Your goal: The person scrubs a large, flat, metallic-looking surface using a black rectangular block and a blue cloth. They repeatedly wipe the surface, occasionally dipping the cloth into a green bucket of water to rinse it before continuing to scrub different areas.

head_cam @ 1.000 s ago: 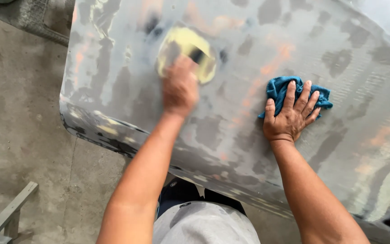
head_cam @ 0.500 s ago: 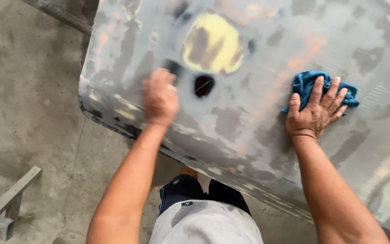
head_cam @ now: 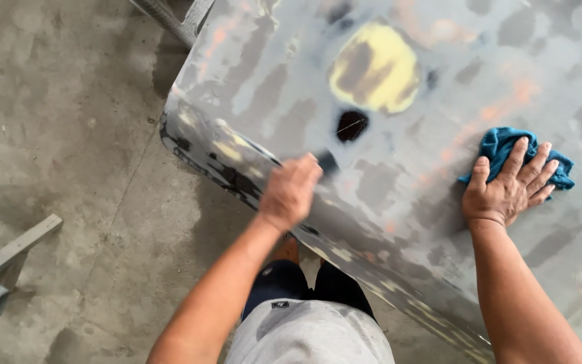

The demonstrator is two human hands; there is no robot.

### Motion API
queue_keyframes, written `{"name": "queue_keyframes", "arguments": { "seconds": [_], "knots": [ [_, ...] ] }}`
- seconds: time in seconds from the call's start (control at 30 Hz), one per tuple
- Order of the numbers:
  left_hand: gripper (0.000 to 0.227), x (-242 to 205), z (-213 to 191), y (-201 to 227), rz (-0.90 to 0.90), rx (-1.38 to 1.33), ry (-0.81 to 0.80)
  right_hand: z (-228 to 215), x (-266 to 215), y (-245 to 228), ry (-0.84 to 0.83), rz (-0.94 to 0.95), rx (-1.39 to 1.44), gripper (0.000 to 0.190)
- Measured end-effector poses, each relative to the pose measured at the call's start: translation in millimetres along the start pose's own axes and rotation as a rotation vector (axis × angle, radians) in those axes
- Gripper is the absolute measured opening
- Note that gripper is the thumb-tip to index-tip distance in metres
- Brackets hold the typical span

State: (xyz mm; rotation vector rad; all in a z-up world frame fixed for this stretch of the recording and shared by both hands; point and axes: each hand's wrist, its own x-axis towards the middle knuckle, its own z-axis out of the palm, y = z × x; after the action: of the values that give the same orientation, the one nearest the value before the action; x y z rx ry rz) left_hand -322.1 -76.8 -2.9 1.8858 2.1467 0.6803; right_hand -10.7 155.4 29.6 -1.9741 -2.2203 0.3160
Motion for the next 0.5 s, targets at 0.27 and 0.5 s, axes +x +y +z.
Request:
{"name": "queue_keyframes", "arguments": {
  "seconds": [0.27, 0.5],
  "knots": [
    [0.038, 9, -46, -113, -0.638, 0.156, 0.381, 5, 1, -8, -0.023, 0.044, -0.015, 0.078],
    [0.036, -25, -76, -128, -0.369, 0.049, 0.312, 46, -12, -139, -0.143, -0.014, -0.011, 0.086]
  ]
}}
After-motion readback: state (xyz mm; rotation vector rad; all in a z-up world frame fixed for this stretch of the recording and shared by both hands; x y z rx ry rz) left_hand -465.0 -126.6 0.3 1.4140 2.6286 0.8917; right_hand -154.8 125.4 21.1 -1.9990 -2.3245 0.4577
